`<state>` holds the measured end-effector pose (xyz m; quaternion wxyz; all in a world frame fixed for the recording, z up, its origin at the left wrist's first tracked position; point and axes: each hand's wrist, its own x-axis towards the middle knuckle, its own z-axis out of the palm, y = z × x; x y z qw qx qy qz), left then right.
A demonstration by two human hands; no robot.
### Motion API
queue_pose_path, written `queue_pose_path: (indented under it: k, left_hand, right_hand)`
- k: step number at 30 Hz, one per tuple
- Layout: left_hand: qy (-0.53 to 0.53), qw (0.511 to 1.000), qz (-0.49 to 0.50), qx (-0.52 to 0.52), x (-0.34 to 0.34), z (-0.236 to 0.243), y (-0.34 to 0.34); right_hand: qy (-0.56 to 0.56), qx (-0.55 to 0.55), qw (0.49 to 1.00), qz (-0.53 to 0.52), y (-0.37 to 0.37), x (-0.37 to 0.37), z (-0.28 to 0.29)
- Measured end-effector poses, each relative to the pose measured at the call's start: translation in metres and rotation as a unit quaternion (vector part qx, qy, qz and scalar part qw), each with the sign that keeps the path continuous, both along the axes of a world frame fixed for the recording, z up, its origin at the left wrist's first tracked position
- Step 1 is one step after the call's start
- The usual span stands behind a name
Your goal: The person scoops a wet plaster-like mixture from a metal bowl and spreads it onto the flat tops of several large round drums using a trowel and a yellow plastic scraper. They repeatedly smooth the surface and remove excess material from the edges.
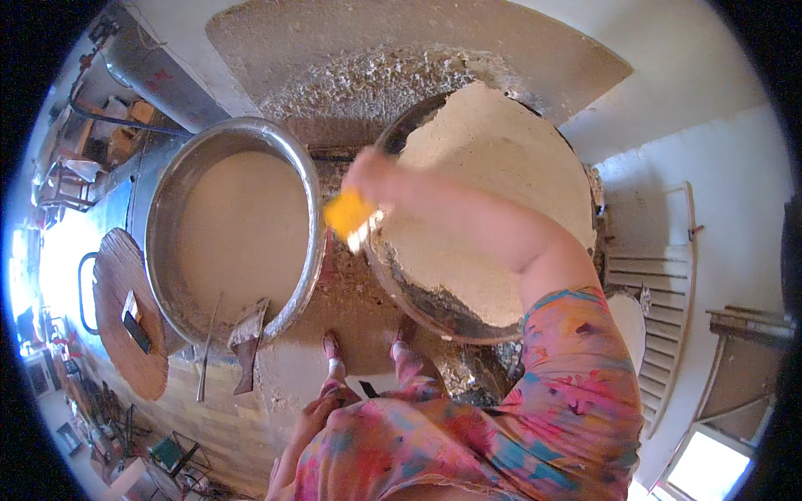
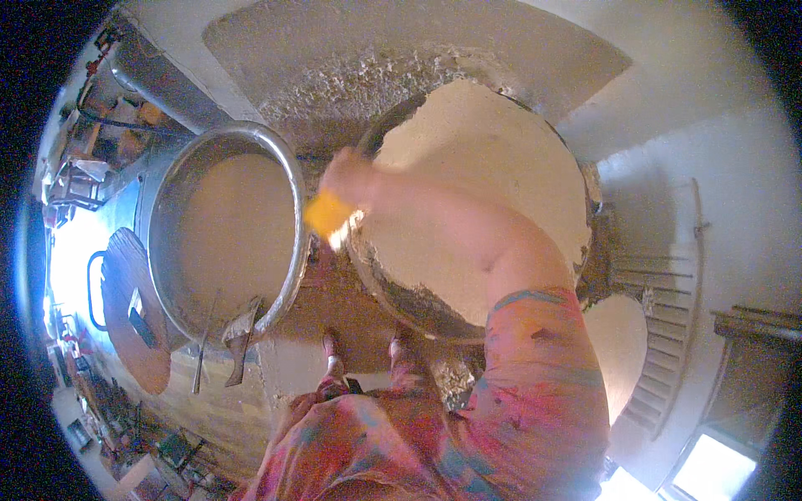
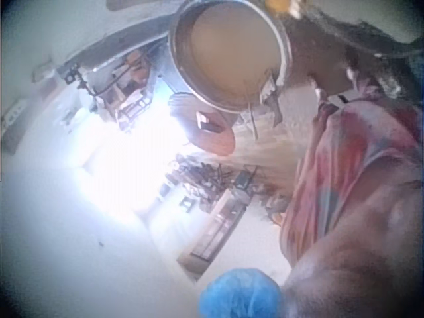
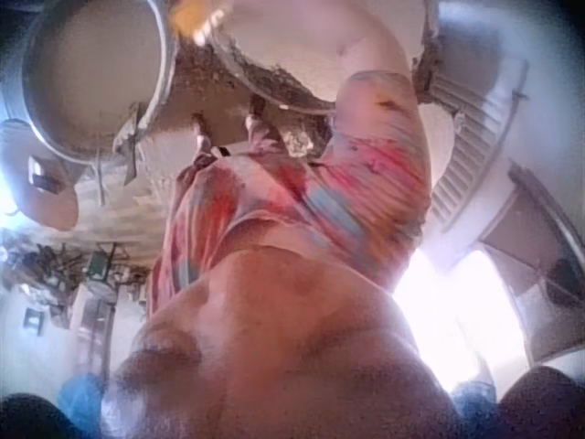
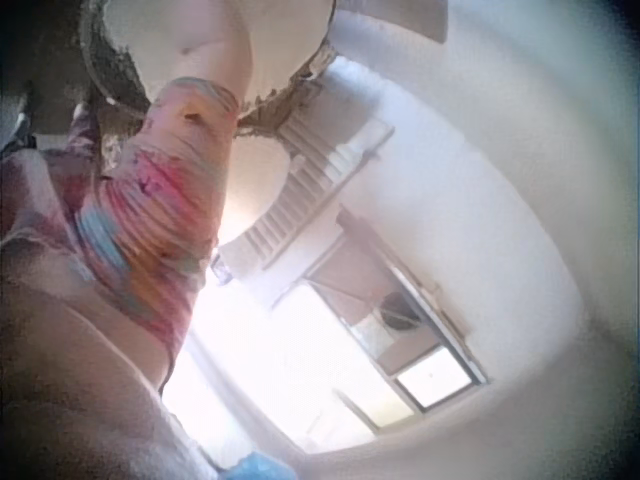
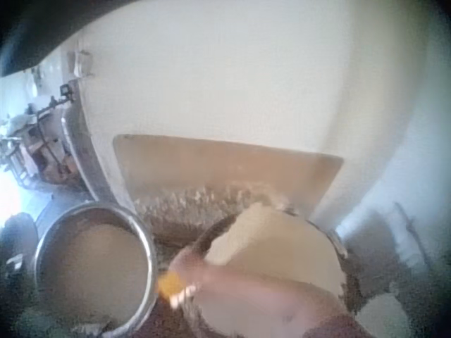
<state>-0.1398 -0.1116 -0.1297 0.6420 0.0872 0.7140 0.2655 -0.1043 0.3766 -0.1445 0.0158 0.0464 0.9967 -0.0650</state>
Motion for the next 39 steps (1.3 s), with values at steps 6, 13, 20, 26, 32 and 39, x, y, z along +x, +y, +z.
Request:
queue_pose_path:
  k: [6,13,20,26,32,39]
  left_hand:
    - [0.025,0.996,-0.067,0.061,-0.035,0.012,0.013]
    - [0.104,0.933,-0.262,0.224,-0.082,-0.006,0.002]
    - [0.034,0.926,-0.311,0.212,-0.088,-0.001,0.028]
    - [0.114,0.871,-0.455,0.144,-0.052,0.035,0.064]
    - [0.078,0.910,-0.402,0.067,-0.012,0.042,0.091]
    - [0.073,0.919,-0.379,0.081,0.016,0.040,0.103]
  right_hand:
    - [-0.209,-0.104,0.963,0.134,-0.205,0.102,0.043]
    - [-0.103,-0.171,0.887,-0.416,-0.294,0.192,0.067]
    - [0.038,0.094,0.802,-0.589,-0.319,0.259,0.016]
    - [0.059,0.073,0.792,-0.604,-0.305,0.322,-0.007]
    - [-0.056,0.042,0.788,-0.611,-0.251,0.392,-0.011]
    - [0.003,-0.020,0.680,-0.733,-0.123,0.493,0.007]
